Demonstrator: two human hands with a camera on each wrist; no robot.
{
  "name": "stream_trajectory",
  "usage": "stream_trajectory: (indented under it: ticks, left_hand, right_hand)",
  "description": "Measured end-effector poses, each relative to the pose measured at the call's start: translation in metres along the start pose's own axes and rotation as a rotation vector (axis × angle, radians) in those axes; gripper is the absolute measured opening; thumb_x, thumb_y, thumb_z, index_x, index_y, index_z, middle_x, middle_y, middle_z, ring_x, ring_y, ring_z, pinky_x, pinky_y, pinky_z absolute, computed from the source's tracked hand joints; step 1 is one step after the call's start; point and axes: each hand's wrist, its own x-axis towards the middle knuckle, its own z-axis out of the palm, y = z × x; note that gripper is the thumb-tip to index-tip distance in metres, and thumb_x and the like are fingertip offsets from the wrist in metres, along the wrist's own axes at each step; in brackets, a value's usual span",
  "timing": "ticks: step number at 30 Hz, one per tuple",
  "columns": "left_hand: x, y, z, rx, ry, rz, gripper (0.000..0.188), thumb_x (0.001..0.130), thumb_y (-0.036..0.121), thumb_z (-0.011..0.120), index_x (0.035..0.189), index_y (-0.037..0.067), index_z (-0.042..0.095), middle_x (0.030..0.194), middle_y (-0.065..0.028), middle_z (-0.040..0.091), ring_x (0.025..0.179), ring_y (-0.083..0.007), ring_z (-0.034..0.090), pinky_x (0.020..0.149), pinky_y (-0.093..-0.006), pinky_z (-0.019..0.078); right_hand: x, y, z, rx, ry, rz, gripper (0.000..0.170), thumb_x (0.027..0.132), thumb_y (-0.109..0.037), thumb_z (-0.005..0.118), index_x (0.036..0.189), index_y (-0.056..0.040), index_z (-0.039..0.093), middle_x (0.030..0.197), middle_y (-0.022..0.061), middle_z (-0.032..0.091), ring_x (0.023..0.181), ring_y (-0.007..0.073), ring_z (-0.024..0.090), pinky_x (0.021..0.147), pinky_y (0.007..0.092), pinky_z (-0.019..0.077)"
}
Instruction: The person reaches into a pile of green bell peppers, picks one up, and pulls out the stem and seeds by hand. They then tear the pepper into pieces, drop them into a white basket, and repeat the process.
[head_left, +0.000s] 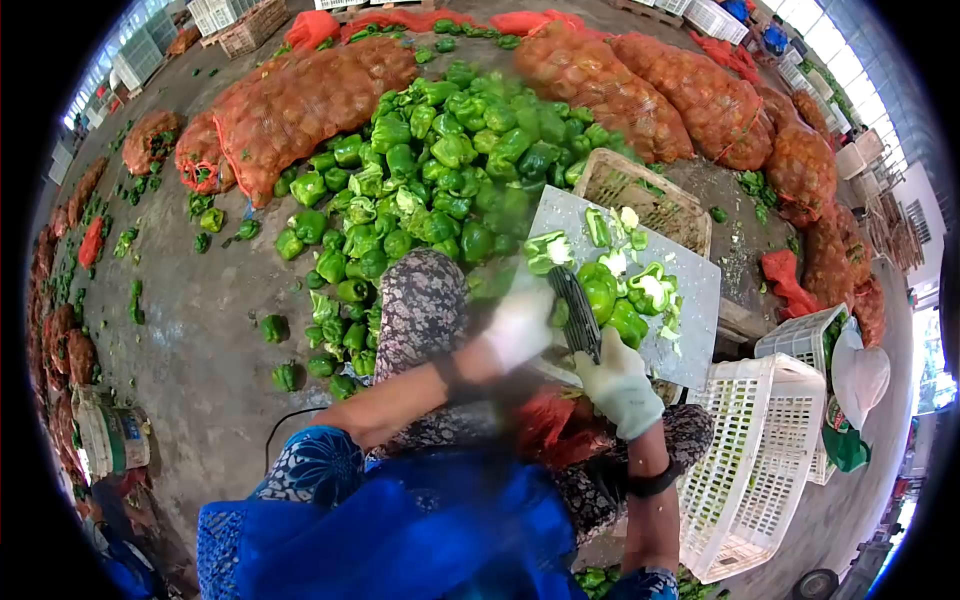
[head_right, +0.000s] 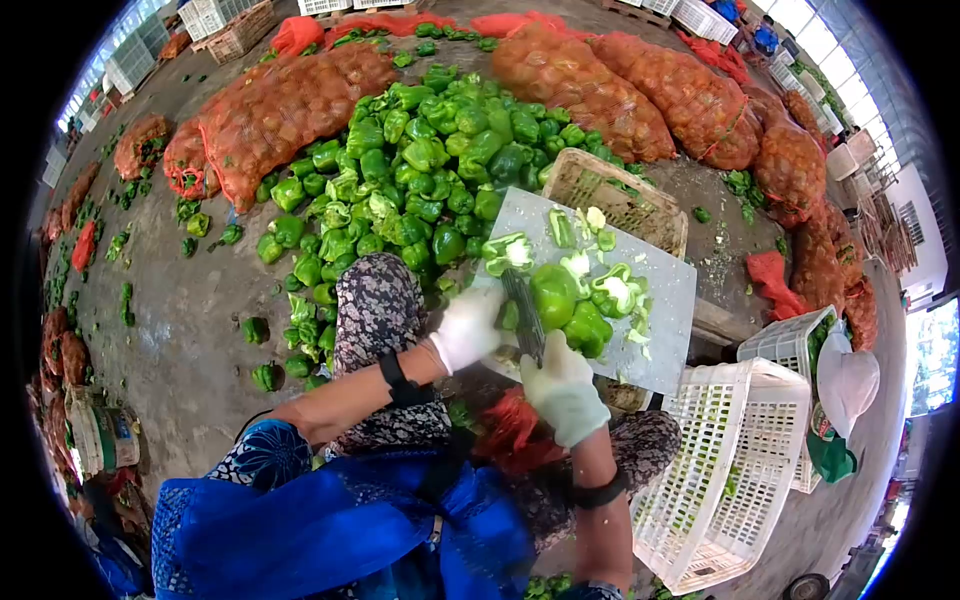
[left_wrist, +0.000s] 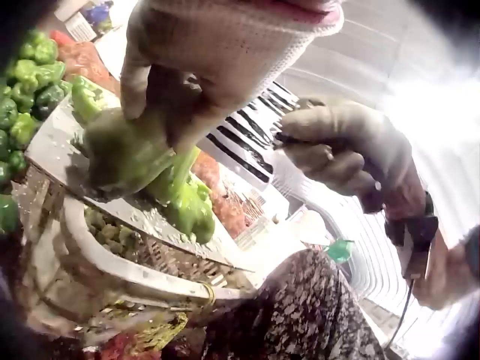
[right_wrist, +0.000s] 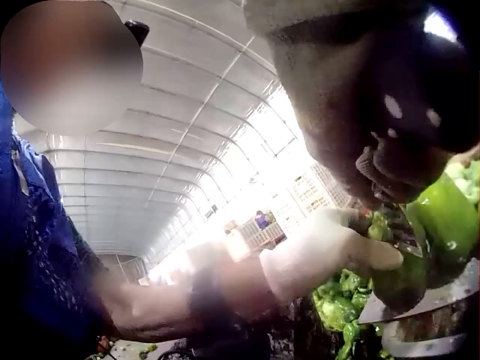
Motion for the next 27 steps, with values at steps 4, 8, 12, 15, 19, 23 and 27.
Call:
stream_trajectory:
  ticks: [4,8,12,15,19,23,27]
  left_hand:
    - [-0.005,0.013,-0.016,-0.084,-0.006,-0.036,0.045,0.066,0.021,0.077,0.103,0.002,0.060,0.086,-0.0191,0.063,0.085,-0.0382,0.061,0.076,-0.0450,0.0491]
    - [-0.005,0.004,-0.012,-0.037,-0.046,-0.046,0.042,0.068,0.019,0.076,0.103,0.001,0.060,0.087,-0.0193,0.063,0.087,-0.0385,0.061,0.076,-0.0453,0.0490]
    - [-0.006,0.004,-0.018,-0.047,-0.009,-0.051,0.042,0.069,0.020,0.074,0.103,0.001,0.059,0.092,-0.0195,0.062,0.088,-0.0381,0.060,0.078,-0.0452,0.0490]
    - [-0.011,-0.003,-0.014,-0.091,0.030,-0.040,0.044,0.069,0.021,0.074,0.105,0.003,0.059,0.098,-0.0189,0.060,0.094,-0.0369,0.058,0.081,-0.0447,0.0482]
    - [-0.012,0.007,-0.020,-0.146,0.024,-0.103,0.041,0.070,0.019,0.073,0.106,0.006,0.059,0.100,-0.0162,0.059,0.099,-0.0361,0.056,0.085,-0.0430,0.0470]
    - [-0.009,0.007,-0.021,-0.238,-0.028,-0.075,0.045,0.072,0.019,0.072,0.112,0.007,0.057,0.108,-0.0155,0.058,0.104,-0.0349,0.055,0.088,-0.0419,0.0467]
    - [0.000,0.008,-0.007,-0.108,-0.030,0.046,0.048,0.069,0.017,0.071,0.113,0.005,0.057,0.110,-0.0137,0.059,0.106,-0.0335,0.054,0.091,-0.0423,0.0447]
  right_hand:
    - [0.005,0.003,0.015,-0.026,0.033,0.017,0.033,0.084,-0.027,0.062,0.098,-0.0003,0.049,0.081,0.0281,0.063,0.081,0.0481,0.061,0.073,0.0535,0.0478]
    - [0.009,0.007,0.030,-0.038,0.056,0.004,0.033,0.084,-0.026,0.062,0.097,0.0010,0.047,0.076,0.0275,0.062,0.077,0.0488,0.060,0.070,0.0537,0.0482]
    - [0.018,0.016,0.057,-0.041,0.123,-0.072,0.029,0.084,-0.019,0.064,0.096,-0.0004,0.046,0.074,0.0268,0.062,0.071,0.0488,0.060,0.066,0.0559,0.0479]
    - [0.021,0.026,0.074,0.052,0.200,-0.163,0.029,0.084,-0.021,0.064,0.095,-0.0009,0.046,0.071,0.0266,0.062,0.068,0.0488,0.060,0.064,0.0566,0.0475]
    - [0.022,0.019,0.065,0.053,0.080,0.058,0.031,0.085,-0.020,0.064,0.104,-0.0007,0.050,0.077,0.0227,0.065,0.073,0.0436,0.064,0.065,0.0486,0.0508]
    - [0.017,0.036,0.069,0.345,0.066,0.135,0.028,0.088,-0.016,0.063,0.107,-0.0001,0.052,0.076,0.0132,0.064,0.063,0.0271,0.062,0.057,0.0372,0.0491]
    - [0.012,0.054,0.077,0.668,0.050,0.206,0.017,0.094,-0.015,0.059,0.104,-0.0048,0.050,0.062,-0.0003,0.052,0.040,0.0082,0.046,0.035,0.0229,0.0368]
